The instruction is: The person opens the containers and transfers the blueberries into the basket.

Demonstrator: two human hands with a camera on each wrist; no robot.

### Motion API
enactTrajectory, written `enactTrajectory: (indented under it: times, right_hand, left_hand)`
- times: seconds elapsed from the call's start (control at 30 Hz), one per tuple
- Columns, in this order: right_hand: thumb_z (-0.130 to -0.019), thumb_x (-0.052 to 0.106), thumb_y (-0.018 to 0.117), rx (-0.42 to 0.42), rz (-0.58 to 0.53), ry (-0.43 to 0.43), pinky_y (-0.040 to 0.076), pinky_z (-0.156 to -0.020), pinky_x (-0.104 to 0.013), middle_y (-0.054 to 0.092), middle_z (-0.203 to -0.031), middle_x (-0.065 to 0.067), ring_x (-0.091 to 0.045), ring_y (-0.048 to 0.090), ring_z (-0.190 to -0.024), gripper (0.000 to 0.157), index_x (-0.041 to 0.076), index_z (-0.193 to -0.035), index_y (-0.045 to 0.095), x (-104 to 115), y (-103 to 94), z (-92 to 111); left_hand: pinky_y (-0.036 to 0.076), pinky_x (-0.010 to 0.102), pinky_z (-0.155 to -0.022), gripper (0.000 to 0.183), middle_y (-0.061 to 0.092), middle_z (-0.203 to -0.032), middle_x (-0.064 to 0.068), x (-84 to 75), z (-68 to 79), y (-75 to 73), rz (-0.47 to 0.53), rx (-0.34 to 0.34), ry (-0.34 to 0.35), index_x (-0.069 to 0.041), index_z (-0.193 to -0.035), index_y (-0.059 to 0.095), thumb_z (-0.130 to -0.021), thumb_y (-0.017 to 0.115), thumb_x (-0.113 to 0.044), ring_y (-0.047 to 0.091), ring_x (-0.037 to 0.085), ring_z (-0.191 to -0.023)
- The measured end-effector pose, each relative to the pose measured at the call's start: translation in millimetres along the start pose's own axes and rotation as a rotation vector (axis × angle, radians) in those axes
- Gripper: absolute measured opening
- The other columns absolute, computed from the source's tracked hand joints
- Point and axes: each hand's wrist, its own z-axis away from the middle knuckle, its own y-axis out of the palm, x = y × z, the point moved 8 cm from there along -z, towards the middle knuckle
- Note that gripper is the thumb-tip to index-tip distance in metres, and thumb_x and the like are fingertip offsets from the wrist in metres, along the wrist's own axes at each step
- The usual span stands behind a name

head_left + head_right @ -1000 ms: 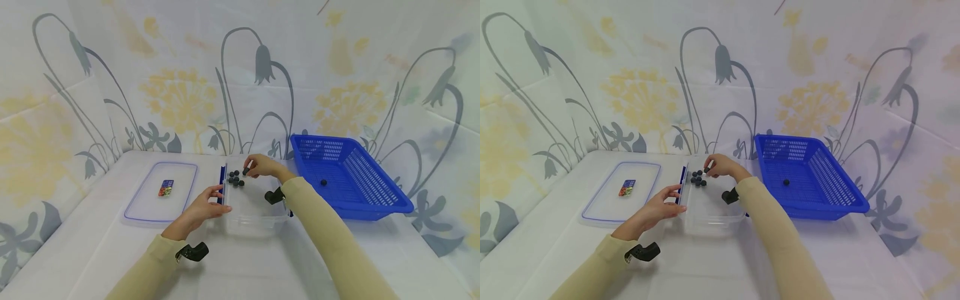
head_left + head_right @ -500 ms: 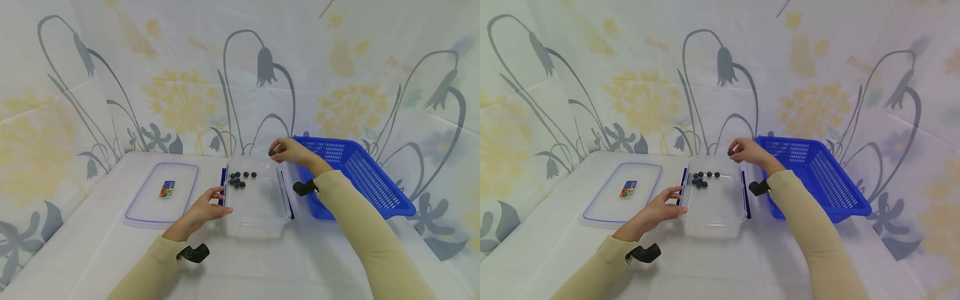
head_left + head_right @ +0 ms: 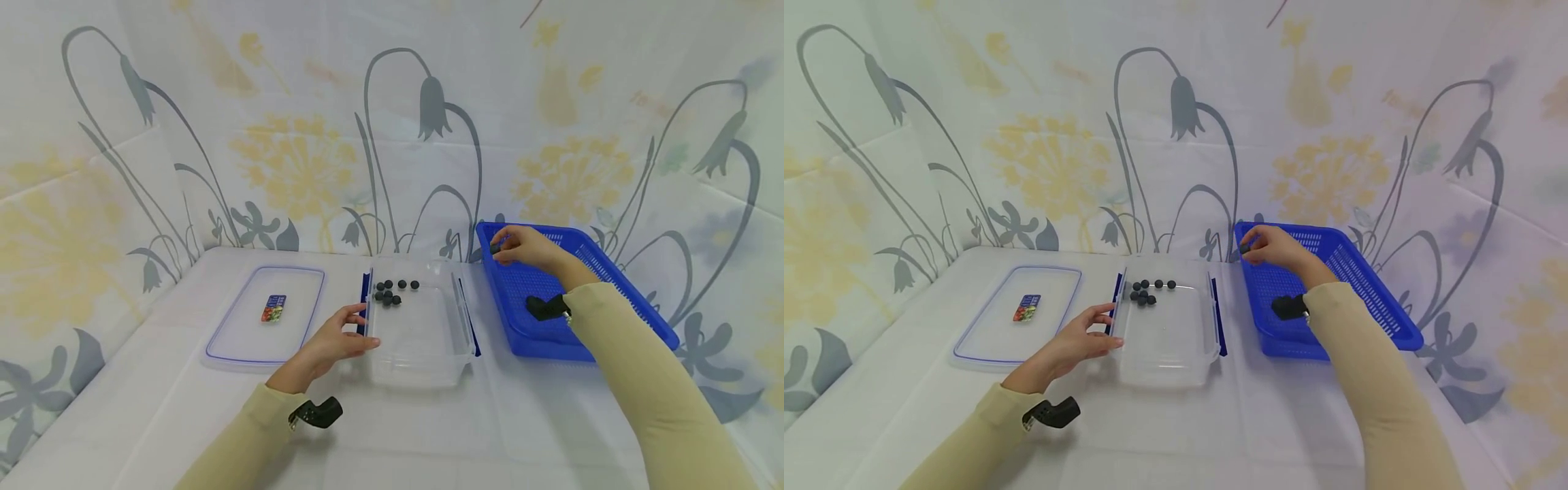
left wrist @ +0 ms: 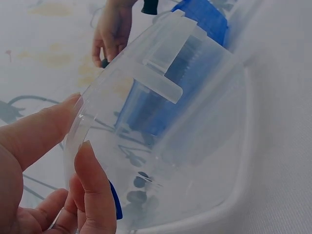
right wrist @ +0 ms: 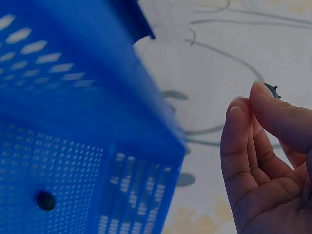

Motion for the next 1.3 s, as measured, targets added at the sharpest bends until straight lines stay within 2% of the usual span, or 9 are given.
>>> enactTrajectory:
  times: [0.33, 0.5, 0.83, 1.07, 1.2, 1.3]
  right_hand:
    - [-0.090, 0.006, 0.061, -0.030, -0.022, 0.044, 0.048, -0.082, -0.042, 0.061, -0.093, -0.013, -0.020, 0.061, -0.084, 0.029, -0.005, -0.113, 0.048, -53.8, -17.4, 15.8]
    - [-0.090, 0.004, 0.060, -0.029, -0.053, 0.094, 0.049, -0.081, -0.039, 0.060, -0.091, -0.011, -0.017, 0.061, -0.083, 0.031, -0.007, -0.115, 0.046, -75.8, -23.7, 26.8]
    - [-0.090, -0.002, 0.056, 0.013, -0.115, 0.178, 0.051, -0.078, -0.032, 0.060, -0.093, -0.013, -0.013, 0.060, -0.081, 0.030, -0.012, -0.114, 0.042, -110.7, -22.2, 37.8]
    - [-0.090, -0.001, 0.056, 0.028, -0.114, 0.207, 0.050, -0.082, -0.041, 0.060, -0.092, -0.015, -0.022, 0.061, -0.085, 0.030, -0.011, -0.113, 0.042, -124.8, -17.6, 40.3]
    - [-0.089, -0.003, 0.056, 0.026, -0.111, 0.200, 0.050, -0.081, -0.041, 0.061, -0.092, -0.017, -0.021, 0.061, -0.083, 0.030, -0.014, -0.112, 0.041, -125.1, -15.5, 40.4]
    - [-0.089, -0.003, 0.055, 0.026, -0.086, 0.203, 0.050, -0.081, -0.041, 0.060, -0.095, -0.018, -0.025, 0.061, -0.086, 0.031, -0.016, -0.113, 0.040, -124.3, -15.3, 41.5]
  left_hand:
    - [0.052, 0.034, -0.079, 0.076, 0.041, -0.122, 0.012, -0.1, 0.8, -0.8, 0.000, -0.005, 0.000, -0.012, -0.141, 0.037, -0.076, 0.076, -0.003, 0.058, 0.020, -0.086]
    - [0.051, 0.034, -0.080, 0.077, 0.041, -0.122, 0.011, 0.8, 0.2, -0.2, -0.004, 0.000, -0.007, -0.014, -0.141, 0.037, -0.076, 0.077, -0.005, 0.057, 0.020, -0.087]
    - [0.051, 0.034, -0.080, 0.077, 0.042, -0.120, 0.011, 0.3, -0.1, -0.9, 0.001, 0.002, 0.009, -0.014, -0.141, 0.036, -0.076, 0.076, -0.004, 0.057, 0.020, -0.086]
    - [0.051, 0.035, -0.081, 0.077, 0.042, -0.120, 0.011, 2.6, 0.5, -1.7, 0.008, 0.000, 0.002, -0.013, -0.141, 0.036, -0.076, 0.076, -0.004, 0.057, 0.019, -0.086]
    - [0.051, 0.034, -0.080, 0.077, 0.042, -0.121, 0.011, 2.7, -0.5, -2.0, 0.004, 0.000, -0.001, -0.013, -0.141, 0.036, -0.076, 0.077, -0.005, 0.057, 0.019, -0.087]
    - [0.051, 0.034, -0.080, 0.077, 0.041, -0.121, 0.011, 2.3, -1.5, -2.3, -0.001, -0.003, -0.007, -0.014, -0.141, 0.036, -0.076, 0.077, -0.006, 0.058, 0.020, -0.087]
